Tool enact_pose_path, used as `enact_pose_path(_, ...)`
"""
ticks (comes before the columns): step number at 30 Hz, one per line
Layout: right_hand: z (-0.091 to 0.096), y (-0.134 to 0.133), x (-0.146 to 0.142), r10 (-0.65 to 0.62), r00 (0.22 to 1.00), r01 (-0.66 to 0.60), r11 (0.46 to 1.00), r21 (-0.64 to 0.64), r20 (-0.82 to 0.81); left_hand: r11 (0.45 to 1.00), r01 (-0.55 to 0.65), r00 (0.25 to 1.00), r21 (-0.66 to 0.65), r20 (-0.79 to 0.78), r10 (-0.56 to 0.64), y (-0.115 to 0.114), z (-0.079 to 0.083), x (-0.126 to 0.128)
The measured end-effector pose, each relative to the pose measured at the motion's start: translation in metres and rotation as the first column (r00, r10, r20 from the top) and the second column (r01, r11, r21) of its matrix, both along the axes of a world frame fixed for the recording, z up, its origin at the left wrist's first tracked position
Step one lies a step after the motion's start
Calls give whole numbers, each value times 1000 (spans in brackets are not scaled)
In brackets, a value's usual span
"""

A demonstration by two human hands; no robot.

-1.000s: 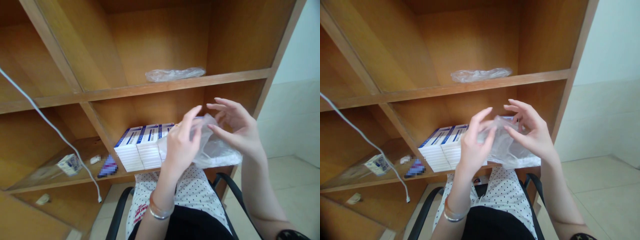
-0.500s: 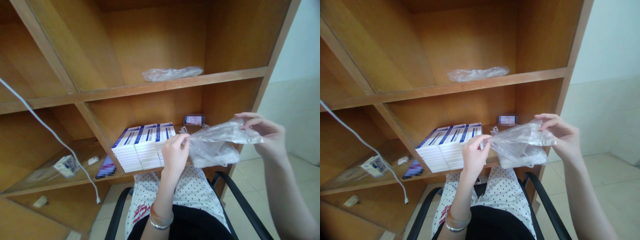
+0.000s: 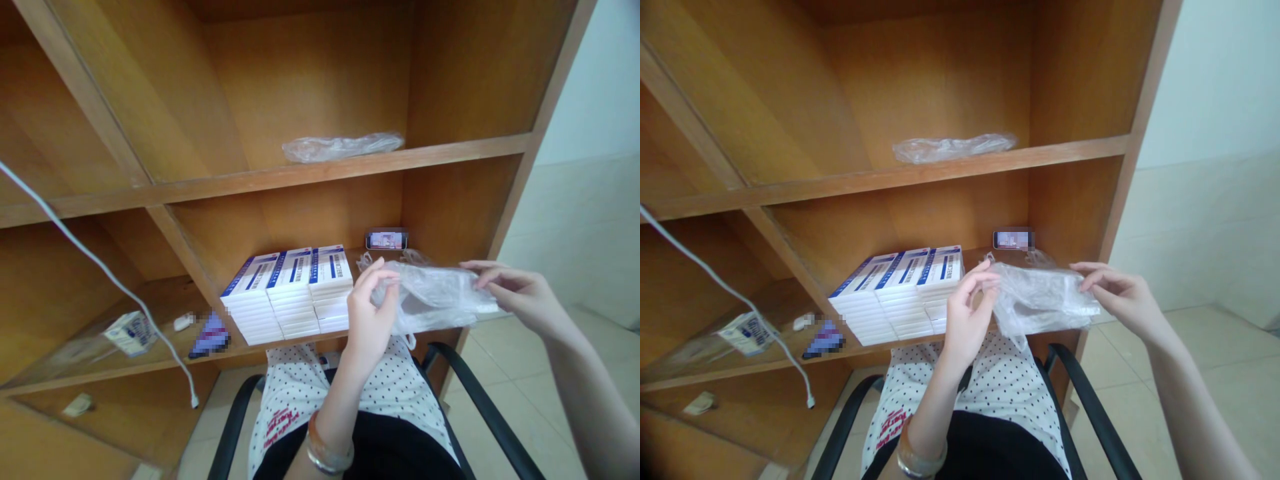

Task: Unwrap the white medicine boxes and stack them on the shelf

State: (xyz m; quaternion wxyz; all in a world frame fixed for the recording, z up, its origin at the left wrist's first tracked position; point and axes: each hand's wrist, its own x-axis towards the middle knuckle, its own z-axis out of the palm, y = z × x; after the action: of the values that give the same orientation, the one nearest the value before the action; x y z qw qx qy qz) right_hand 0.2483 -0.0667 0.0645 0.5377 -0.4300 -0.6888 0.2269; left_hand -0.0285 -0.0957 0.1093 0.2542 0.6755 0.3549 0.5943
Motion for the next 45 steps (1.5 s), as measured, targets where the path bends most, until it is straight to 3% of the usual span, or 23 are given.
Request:
enact_pose_path(5,0,-4,-7,-72,992,86,986,144,-100,948,70,971,312,-239,6,-10,3,4)
enact_pose_path(9,1,-6,-8,-72,985,104,973,208,-156,897,122,940,425,-340,33,-11,-1,10)
enact_pose_path(13,-3,-6,-3,-105,993,114,980,161,-60,920,117,939,375,-344,21,-1,-19,17)
enact_pose_path(18,-23,5,4,-159,982,161,987,-12,103,993,40,949,108,-316,-4,14,-43,21)
enact_pose_path(22,-44,19,5,-199,960,204,979,-5,195,999,-7,927,-38,-376,-8,16,-46,18)
enact_pose_path(25,-57,29,3,-269,913,269,962,45,306,989,-27,866,-143,-498,-48,13,-44,16)
enact_pose_path(28,-67,38,2,-312,843,318,946,62,437,971,-93,755,-219,-652,-75,10,-43,14)
enact_pose_path(31,-69,40,-1,-307,777,339,940,45,550,970,-163,670,-182,-742,-27,10,-44,13)
enact_pose_path(33,-64,38,-6,-303,726,380,925,8,618,970,-202,656,-137,-754,30,13,-42,15)
enact_pose_path(36,-49,31,-20,-329,641,484,875,-32,694,964,-265,659,-30,-735,158,24,-39,22)
enact_pose_path(39,-32,29,-38,-385,562,555,832,12,732,949,-303,610,90,-747,265,41,-41,34)
enact_pose_path(45,-22,65,-67,-343,468,533,845,50,814,933,-336,481,129,-829,287,75,-69,53)
